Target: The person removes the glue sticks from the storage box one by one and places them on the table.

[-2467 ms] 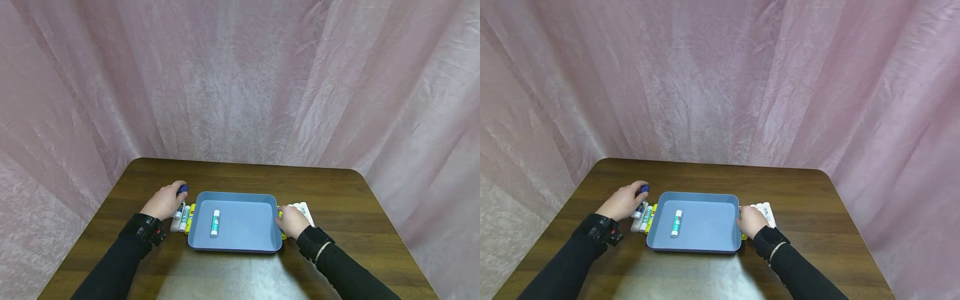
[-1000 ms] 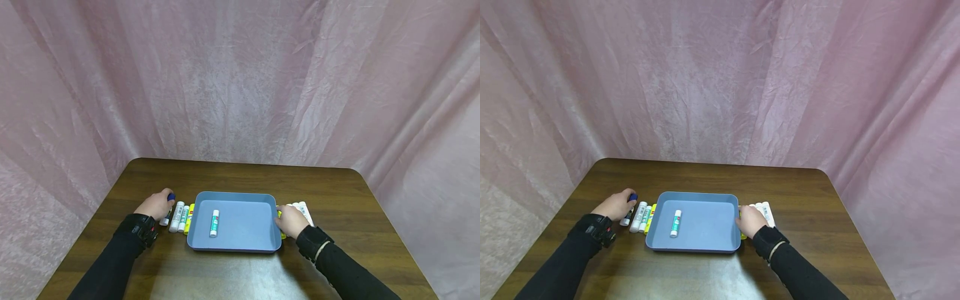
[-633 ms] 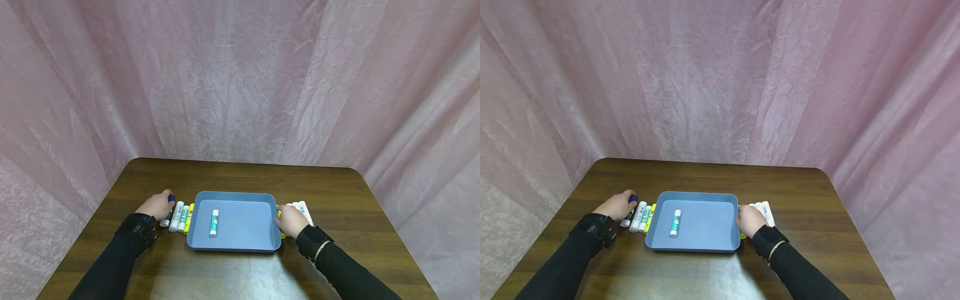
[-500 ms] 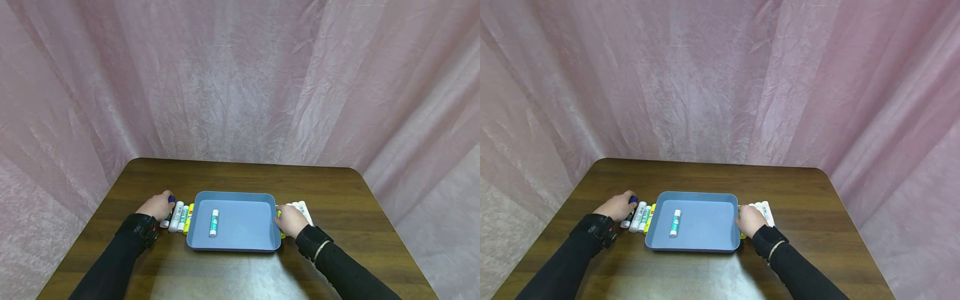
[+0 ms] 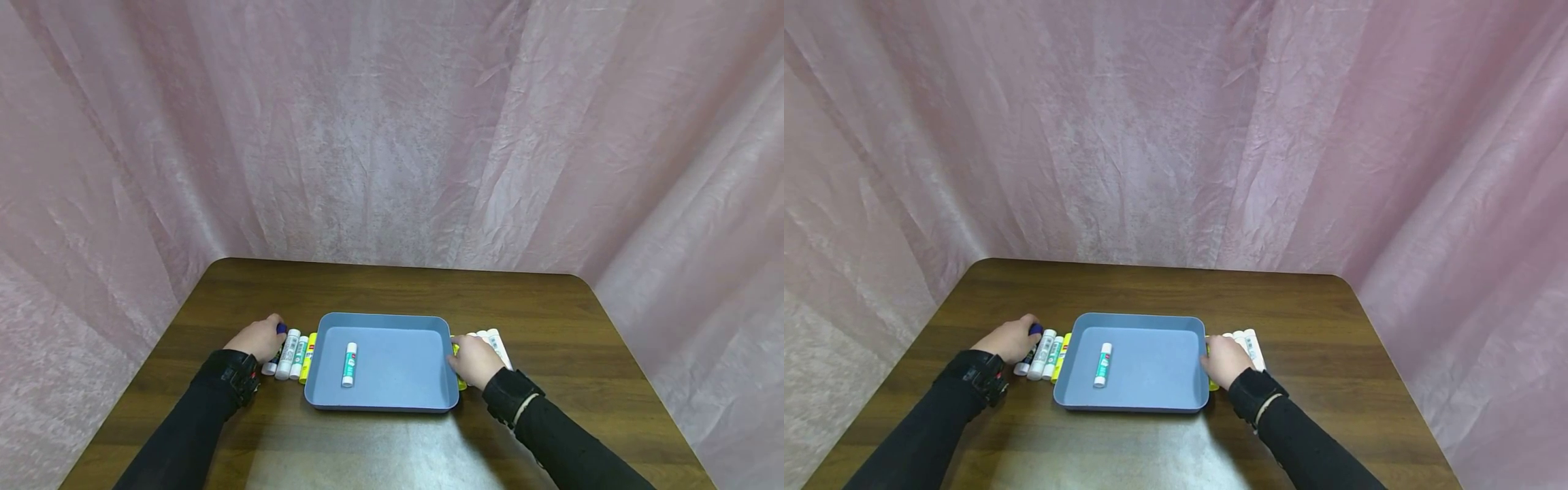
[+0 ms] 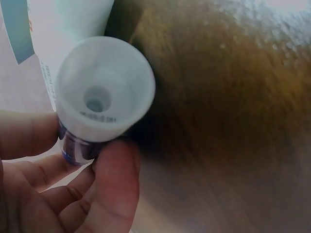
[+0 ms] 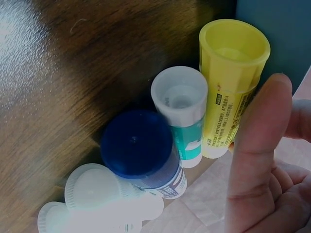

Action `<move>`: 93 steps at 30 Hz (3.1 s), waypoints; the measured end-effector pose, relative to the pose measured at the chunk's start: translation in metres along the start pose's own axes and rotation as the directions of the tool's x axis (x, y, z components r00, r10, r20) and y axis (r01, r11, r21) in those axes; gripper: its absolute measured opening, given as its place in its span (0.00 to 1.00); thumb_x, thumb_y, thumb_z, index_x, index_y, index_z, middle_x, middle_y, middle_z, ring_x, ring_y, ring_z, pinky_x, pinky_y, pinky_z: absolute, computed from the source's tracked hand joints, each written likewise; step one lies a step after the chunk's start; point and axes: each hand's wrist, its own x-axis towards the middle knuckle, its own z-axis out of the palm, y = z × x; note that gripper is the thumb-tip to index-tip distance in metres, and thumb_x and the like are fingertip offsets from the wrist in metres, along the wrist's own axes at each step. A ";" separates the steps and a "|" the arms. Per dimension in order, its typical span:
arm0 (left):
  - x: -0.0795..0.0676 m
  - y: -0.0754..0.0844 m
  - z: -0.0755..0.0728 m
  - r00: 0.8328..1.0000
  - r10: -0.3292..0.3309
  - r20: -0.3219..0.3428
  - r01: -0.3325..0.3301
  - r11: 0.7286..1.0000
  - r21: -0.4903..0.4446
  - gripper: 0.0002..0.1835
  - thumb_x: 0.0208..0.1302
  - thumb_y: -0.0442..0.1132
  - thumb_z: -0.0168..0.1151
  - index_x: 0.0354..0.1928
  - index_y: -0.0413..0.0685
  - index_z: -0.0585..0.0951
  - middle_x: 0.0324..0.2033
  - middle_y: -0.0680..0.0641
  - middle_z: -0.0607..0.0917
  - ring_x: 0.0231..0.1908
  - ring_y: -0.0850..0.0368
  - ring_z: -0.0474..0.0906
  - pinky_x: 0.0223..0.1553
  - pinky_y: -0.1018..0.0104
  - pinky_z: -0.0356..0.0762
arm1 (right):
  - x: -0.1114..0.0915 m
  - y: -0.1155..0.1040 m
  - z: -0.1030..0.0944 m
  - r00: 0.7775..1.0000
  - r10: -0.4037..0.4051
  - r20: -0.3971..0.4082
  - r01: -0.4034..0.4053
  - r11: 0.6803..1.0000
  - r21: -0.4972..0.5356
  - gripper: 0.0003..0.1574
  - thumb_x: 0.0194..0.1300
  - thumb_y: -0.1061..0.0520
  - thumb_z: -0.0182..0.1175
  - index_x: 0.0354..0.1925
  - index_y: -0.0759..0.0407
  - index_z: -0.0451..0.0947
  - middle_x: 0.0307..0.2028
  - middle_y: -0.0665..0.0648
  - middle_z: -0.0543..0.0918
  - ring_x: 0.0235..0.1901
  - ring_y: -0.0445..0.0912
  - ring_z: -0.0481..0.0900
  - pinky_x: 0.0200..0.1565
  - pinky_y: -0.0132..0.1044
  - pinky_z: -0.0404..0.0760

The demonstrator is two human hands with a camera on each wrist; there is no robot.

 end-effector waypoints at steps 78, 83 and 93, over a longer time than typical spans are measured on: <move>0.004 -0.002 0.005 1.000 0.024 -0.002 -0.024 1.000 -0.008 0.26 0.79 0.43 0.50 0.70 0.34 0.66 0.61 0.28 0.77 0.54 0.39 0.79 0.55 0.41 0.78 | -0.001 0.001 0.003 1.000 -0.022 -0.013 0.022 1.000 0.019 0.27 0.68 0.61 0.63 0.63 0.70 0.76 0.14 0.51 0.75 0.10 0.41 0.73 0.16 0.32 0.72; 0.001 -0.003 0.001 0.999 0.045 -0.024 -0.045 0.999 0.012 0.27 0.79 0.42 0.47 0.71 0.32 0.64 0.64 0.25 0.73 0.63 0.30 0.73 0.61 0.36 0.74 | 0.001 0.002 0.003 1.000 -0.026 -0.016 0.026 0.999 0.021 0.27 0.68 0.61 0.63 0.62 0.70 0.77 0.13 0.51 0.75 0.09 0.40 0.73 0.15 0.32 0.72; -0.005 0.010 -0.006 0.990 0.059 -0.132 -0.054 0.998 0.038 0.28 0.79 0.42 0.47 0.73 0.32 0.62 0.67 0.25 0.69 0.67 0.28 0.68 0.64 0.34 0.70 | 0.002 0.002 0.002 1.000 -0.017 -0.015 0.017 1.000 0.007 0.26 0.68 0.61 0.63 0.62 0.70 0.77 0.15 0.51 0.75 0.10 0.41 0.73 0.16 0.31 0.70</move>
